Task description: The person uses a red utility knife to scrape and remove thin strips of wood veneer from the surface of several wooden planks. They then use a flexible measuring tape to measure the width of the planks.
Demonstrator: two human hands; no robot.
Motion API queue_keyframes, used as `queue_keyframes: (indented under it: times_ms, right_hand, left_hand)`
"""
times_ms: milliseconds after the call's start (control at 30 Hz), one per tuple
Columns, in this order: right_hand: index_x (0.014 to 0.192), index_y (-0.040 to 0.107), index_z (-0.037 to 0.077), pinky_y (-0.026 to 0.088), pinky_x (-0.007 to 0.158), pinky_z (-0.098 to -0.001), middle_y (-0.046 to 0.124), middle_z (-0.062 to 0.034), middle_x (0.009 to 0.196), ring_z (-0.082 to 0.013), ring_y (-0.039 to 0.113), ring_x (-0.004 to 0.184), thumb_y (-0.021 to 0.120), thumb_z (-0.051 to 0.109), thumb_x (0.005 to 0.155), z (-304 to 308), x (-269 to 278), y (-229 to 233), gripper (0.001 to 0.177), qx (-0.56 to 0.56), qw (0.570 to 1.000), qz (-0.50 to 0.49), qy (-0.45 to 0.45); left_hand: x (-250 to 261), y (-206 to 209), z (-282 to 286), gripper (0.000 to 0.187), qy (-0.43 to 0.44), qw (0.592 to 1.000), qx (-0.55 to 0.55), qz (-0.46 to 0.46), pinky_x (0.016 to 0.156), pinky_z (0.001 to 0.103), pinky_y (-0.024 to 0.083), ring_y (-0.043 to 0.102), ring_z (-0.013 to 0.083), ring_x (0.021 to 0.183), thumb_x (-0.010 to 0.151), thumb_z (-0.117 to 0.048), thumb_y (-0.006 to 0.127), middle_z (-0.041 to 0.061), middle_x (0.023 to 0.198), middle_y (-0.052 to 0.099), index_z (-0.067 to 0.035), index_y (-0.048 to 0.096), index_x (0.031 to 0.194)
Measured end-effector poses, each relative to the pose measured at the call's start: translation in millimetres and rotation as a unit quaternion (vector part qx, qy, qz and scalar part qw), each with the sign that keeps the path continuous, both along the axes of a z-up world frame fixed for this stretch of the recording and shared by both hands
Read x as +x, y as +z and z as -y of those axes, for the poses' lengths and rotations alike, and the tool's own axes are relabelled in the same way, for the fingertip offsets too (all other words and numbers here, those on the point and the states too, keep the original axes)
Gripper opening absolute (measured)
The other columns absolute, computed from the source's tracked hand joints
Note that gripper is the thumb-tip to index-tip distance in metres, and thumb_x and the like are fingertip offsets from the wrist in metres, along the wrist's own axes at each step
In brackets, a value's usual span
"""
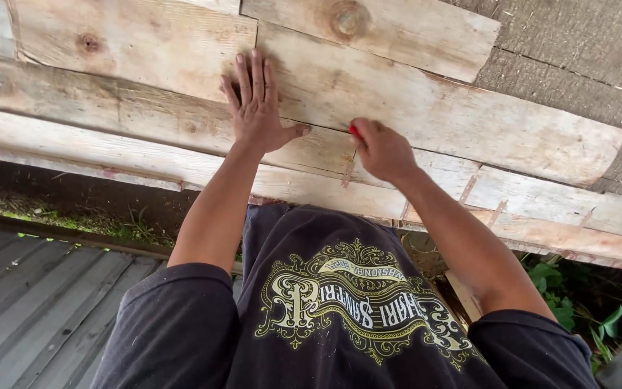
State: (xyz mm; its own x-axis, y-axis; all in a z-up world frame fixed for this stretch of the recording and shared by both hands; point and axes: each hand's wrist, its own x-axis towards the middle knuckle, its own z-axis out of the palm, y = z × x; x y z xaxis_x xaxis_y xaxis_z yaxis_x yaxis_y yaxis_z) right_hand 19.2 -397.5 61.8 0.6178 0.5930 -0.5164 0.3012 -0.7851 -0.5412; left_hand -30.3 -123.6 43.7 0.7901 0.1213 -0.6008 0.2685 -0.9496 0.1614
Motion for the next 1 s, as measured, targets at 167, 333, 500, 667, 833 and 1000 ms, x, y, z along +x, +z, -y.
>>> queue_keyframes:
  times_ms: [167, 333, 500, 667, 833, 1000]
  right_hand:
    - [0.127, 0.05, 0.015, 0.048, 0.043, -0.0473, 0.064, -0.0161, 0.098, -0.0368, 0.063, 0.065, 0.047, 0.031, 0.109, -19.8, -24.8, -14.0, 0.024, -0.054, 0.985, 0.121, 0.115]
    - [0.116, 0.055, 0.009, 0.035, 0.031, -0.0393, 0.064, -0.012, 0.081, -0.0315, 0.053, 0.048, 0.055, 0.024, 0.108, -18.8, -32.2, -30.9, 0.017, -0.015, 0.953, 0.276, 0.124]
    - [0.121, 0.054, 0.009, 0.039, 0.032, -0.043, 0.063, -0.0132, 0.081, -0.0345, 0.058, 0.05, 0.051, 0.028, 0.11, -15.2, -31.7, -36.3, 0.022, -0.063, 0.959, 0.241, 0.138]
    - [0.127, 0.05, 0.01, 0.045, 0.038, -0.0521, 0.064, -0.016, 0.085, -0.0421, 0.062, 0.058, 0.046, 0.03, 0.11, -16.0, -27.8, -26.2, 0.027, -0.113, 0.976, 0.146, 0.12]
    - [0.128, 0.053, 0.011, 0.046, 0.036, -0.0496, 0.064, -0.0151, 0.083, -0.0389, 0.062, 0.056, 0.05, 0.032, 0.109, -18.2, -30.0, -33.4, 0.028, -0.105, 0.968, 0.187, 0.126]
    - [0.128, 0.052, 0.012, 0.046, 0.037, -0.0502, 0.064, -0.0166, 0.086, -0.0396, 0.061, 0.058, 0.051, 0.03, 0.109, -13.6, -32.5, -35.1, 0.026, -0.096, 0.971, 0.178, 0.125]
  left_hand:
    - [0.0, -2.3, -2.9, 0.147, -0.003, 1.0, -0.014, 0.01, 0.124, 0.063, -0.014, -0.029, 0.0362, 0.153, 0.081, -0.094, 0.064, 0.014, 0.167, -0.031, -0.007, -0.021, 0.164]
    - [0.8, 5.3, -1.2, 0.143, 0.005, 1.0, -0.028, 0.009, 0.123, 0.063, -0.016, -0.029, 0.0365, 0.153, 0.083, -0.089, 0.064, 0.015, 0.167, -0.03, -0.007, -0.02, 0.164]
    - [2.4, 9.3, 0.0, 0.142, 0.006, 1.0, -0.022, 0.006, 0.124, 0.063, -0.016, -0.029, 0.0363, 0.153, 0.084, -0.089, 0.064, 0.014, 0.167, -0.03, -0.008, -0.02, 0.164]
    - [5.8, 8.1, 2.4, 0.141, 0.0, 1.0, -0.002, -0.021, 0.123, 0.062, -0.017, -0.031, 0.0342, 0.152, 0.082, -0.092, 0.059, 0.012, 0.167, -0.032, -0.011, -0.023, 0.163]
    - [6.4, 5.9, 2.6, 0.141, -0.006, 0.999, 0.012, -0.032, 0.123, 0.064, -0.015, -0.034, 0.0336, 0.15, 0.083, -0.095, 0.055, 0.011, 0.164, -0.036, -0.011, -0.025, 0.163]
    - [6.3, 7.7, 5.0, 0.141, -0.002, 0.999, 0.015, -0.038, 0.123, 0.063, -0.016, -0.034, 0.033, 0.15, 0.083, -0.092, 0.059, 0.011, 0.164, -0.036, -0.011, -0.025, 0.163]
